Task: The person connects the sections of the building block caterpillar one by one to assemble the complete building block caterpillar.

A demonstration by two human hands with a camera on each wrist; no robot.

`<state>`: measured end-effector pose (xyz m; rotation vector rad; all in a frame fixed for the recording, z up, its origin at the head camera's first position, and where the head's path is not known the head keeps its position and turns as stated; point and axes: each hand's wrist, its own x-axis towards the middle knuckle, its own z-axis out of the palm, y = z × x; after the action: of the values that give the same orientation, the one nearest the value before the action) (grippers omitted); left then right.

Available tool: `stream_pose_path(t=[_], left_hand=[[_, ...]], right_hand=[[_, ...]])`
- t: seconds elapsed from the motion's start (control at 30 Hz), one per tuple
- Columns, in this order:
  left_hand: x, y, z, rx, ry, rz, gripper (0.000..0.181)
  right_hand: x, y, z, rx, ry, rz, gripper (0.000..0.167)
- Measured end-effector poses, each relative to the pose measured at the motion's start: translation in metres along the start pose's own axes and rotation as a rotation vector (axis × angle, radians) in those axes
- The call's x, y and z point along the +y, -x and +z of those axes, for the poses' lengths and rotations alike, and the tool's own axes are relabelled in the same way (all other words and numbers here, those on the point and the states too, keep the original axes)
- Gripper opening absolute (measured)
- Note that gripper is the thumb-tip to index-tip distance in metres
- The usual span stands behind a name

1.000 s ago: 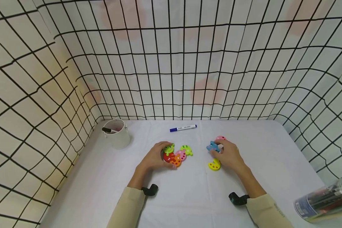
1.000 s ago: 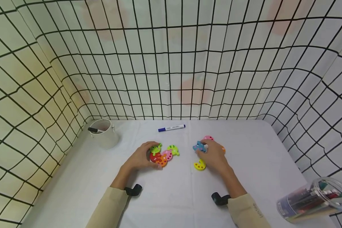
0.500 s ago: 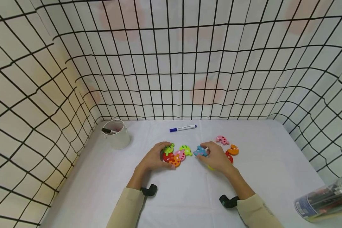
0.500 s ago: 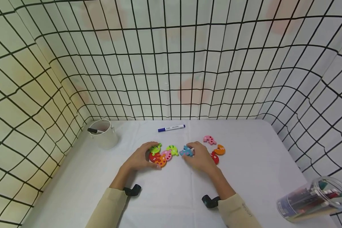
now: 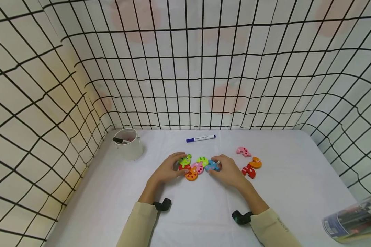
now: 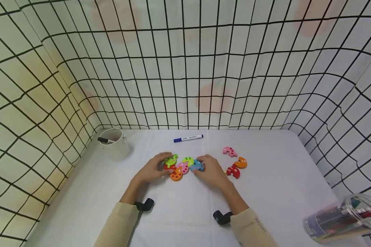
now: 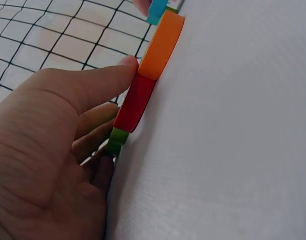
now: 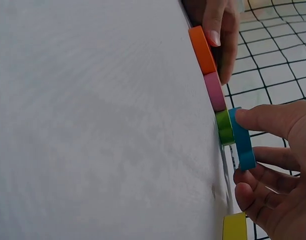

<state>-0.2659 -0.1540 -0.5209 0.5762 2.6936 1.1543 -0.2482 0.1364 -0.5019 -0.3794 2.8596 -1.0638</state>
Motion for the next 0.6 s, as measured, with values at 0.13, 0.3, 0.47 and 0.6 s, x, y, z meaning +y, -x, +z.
stream_pose_path(t=[0.13, 0.3, 0.47, 0.6], left_hand=[[0.0002, -0.0009, 0.0006, -0.010, 0.006, 0.001, 0.068], [-0.0004, -0.0012, 0.0011, -0.010, 0.013, -0.002, 0.068], [-0.0003, -0.0006, 0.0005, -0.004, 0.010, -0.006, 0.068], [0.0006, -0.0004, 0.0007, -0.001, 0.001, -0.005, 0.068]], right_hand=[[-0.0005, 0.0006, 0.0002, 0.002, 0.003, 0.012, 0.053], [-0.0027, 0.0020, -0.0019, -0.011, 0.003, 0.032, 0.052], [-0.0057, 0.0002, -0.0023, -0.027, 0.004, 0.061, 0.051], [-0.0075, -0.0009, -0.0002, -0.037, 0.013, 0.084, 0.051]])
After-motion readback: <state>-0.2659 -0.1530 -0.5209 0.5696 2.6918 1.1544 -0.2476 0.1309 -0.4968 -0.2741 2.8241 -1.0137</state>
